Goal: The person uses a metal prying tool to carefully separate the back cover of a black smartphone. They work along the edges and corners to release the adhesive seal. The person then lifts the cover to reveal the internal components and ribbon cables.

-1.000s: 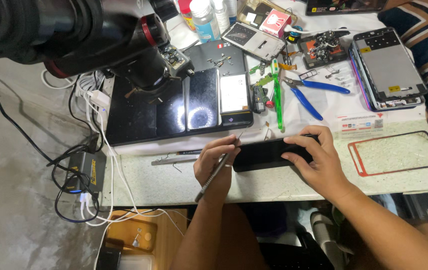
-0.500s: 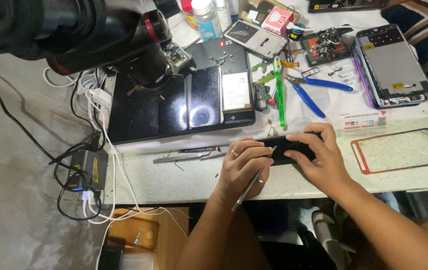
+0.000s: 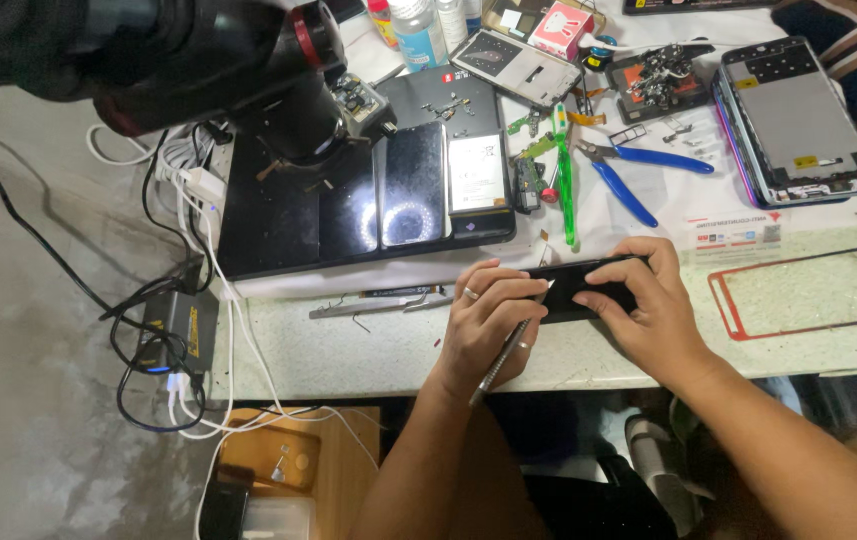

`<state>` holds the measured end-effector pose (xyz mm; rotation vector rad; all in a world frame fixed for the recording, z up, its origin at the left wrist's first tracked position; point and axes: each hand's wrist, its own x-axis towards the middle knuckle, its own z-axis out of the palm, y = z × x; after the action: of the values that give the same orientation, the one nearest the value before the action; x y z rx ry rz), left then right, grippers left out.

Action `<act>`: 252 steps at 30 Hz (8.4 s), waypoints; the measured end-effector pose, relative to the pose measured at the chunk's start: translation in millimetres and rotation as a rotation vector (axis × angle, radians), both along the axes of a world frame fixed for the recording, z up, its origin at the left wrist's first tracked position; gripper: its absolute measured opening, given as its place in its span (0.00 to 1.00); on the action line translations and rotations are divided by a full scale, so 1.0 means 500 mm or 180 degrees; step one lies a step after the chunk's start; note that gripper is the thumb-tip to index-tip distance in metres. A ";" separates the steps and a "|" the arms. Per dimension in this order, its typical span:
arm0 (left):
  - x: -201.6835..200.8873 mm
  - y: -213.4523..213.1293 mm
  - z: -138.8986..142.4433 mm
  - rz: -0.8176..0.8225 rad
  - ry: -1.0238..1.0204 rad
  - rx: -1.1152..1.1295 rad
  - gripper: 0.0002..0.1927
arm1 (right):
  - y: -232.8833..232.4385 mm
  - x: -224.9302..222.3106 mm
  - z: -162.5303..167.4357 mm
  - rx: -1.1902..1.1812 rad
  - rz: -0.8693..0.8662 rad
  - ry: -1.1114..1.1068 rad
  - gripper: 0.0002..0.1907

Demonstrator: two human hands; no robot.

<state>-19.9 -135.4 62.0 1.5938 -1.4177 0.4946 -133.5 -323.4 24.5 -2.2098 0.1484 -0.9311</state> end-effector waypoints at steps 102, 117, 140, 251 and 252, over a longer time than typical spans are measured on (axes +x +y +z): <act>0.127 0.130 -0.068 0.0411 0.1320 -0.0438 0.13 | 0.090 0.119 -0.065 -0.0024 0.0041 0.0140 0.24; 0.150 0.127 -0.125 0.0612 -0.0352 -0.0250 0.10 | 0.095 0.128 -0.072 0.0145 0.0114 0.0174 0.23; 0.130 0.167 -0.107 0.0352 0.0670 -0.0288 0.09 | 0.109 0.130 -0.043 -0.0982 -0.0140 -0.0012 0.23; 0.096 0.121 -0.012 0.0294 0.0858 0.0603 0.07 | 0.142 0.154 -0.045 -0.1432 0.0256 -0.0138 0.23; 0.096 0.122 -0.015 0.0308 0.0833 0.0639 0.07 | 0.142 0.154 -0.044 -0.1412 0.0275 -0.0128 0.24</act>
<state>28.2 -74.3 54.4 1.8207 -1.2257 0.1929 -56.7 -252.4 2.4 -2.5727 -0.1903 -1.0353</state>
